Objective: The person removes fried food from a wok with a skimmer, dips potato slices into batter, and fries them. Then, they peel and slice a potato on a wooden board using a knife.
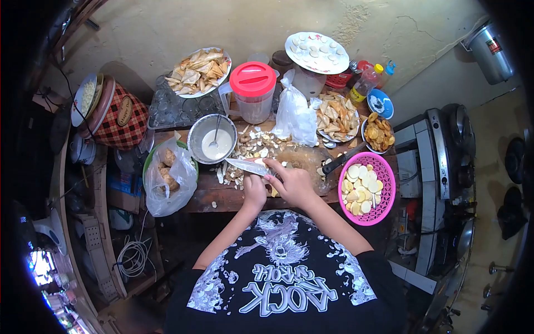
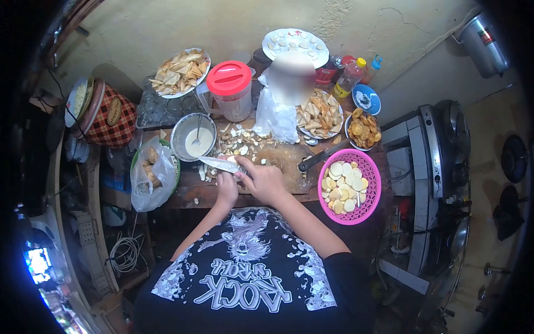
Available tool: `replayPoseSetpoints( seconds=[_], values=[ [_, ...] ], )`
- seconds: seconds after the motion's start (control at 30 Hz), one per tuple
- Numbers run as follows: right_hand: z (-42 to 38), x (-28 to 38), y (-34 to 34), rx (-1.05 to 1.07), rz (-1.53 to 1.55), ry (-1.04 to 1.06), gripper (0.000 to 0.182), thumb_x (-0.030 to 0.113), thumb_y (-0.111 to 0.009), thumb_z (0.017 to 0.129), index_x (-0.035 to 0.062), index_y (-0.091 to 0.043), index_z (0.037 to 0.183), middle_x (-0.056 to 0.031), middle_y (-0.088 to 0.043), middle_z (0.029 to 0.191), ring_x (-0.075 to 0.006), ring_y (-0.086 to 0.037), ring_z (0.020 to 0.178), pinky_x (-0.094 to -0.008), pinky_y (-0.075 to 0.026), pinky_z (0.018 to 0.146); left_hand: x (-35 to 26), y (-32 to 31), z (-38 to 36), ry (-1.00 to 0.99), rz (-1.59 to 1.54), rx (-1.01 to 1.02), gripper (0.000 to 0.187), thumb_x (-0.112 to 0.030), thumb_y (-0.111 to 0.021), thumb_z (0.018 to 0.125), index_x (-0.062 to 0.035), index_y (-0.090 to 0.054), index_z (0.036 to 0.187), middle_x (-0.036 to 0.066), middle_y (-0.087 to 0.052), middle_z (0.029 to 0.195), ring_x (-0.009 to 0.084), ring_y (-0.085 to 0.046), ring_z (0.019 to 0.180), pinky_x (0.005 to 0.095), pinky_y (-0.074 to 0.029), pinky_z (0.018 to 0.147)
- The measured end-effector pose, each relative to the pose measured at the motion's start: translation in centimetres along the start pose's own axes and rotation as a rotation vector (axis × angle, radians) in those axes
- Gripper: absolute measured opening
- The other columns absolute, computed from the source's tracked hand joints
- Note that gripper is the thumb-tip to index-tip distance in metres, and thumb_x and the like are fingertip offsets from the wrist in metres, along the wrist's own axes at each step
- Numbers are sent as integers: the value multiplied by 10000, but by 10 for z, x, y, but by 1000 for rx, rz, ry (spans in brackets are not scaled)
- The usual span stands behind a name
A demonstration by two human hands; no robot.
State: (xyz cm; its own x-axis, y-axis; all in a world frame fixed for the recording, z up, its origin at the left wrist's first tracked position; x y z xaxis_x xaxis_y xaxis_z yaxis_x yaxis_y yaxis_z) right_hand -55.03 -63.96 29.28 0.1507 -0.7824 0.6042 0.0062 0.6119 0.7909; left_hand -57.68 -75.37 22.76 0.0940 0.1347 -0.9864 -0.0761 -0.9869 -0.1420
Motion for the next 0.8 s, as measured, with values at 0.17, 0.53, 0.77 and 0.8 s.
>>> replayPoseSetpoints(
  seconds=[0.17,0.53,0.77,0.8],
  values=[
    [2,-18,-24,-125,412,-155,325,352,-481,907,128,-545,1134,-50,-562,575,-198,-561,521,-315,-427,496,16,5,6,-70,-7,-108,294,-272,-237,987,-60,-434,1034,39,-510,832,103,-506,724,257,-448,658],
    [3,-45,-15,94,545,-411,455,412,-504,882,98,-480,1211,-77,-565,596,-178,-548,562,-315,-447,592,31,4,9,606,-571,103,403,-488,-402,907,-120,-501,1041,41,-576,877,151,-562,770,305,-486,617],
    [2,-13,1,176,78,-47,527,455,-461,871,203,-375,1326,-155,-580,604,-367,-597,626,-451,-447,577,35,9,6,654,-477,43,369,-475,-420,907,-136,-496,1032,24,-550,807,129,-576,688,292,-494,588],
    [1,-12,1,214,16,-45,542,473,-445,872,205,-358,1334,-166,-588,619,-372,-599,632,-457,-451,581,34,8,8,644,-468,48,350,-462,-421,908,-140,-494,1027,21,-544,796,126,-572,675,286,-489,571]
  ],
)
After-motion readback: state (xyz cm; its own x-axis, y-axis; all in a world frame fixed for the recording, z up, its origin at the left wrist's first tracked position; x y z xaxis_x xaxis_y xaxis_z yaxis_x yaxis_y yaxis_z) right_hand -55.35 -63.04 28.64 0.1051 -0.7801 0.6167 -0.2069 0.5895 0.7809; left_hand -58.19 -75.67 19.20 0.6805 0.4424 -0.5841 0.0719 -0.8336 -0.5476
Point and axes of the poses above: each hand's wrist, its own z-axis towards the middle knuckle, its own y-axis out of the back of the hand, x = y × z, the point moved 5 cm from there along z, towards the middle knuckle
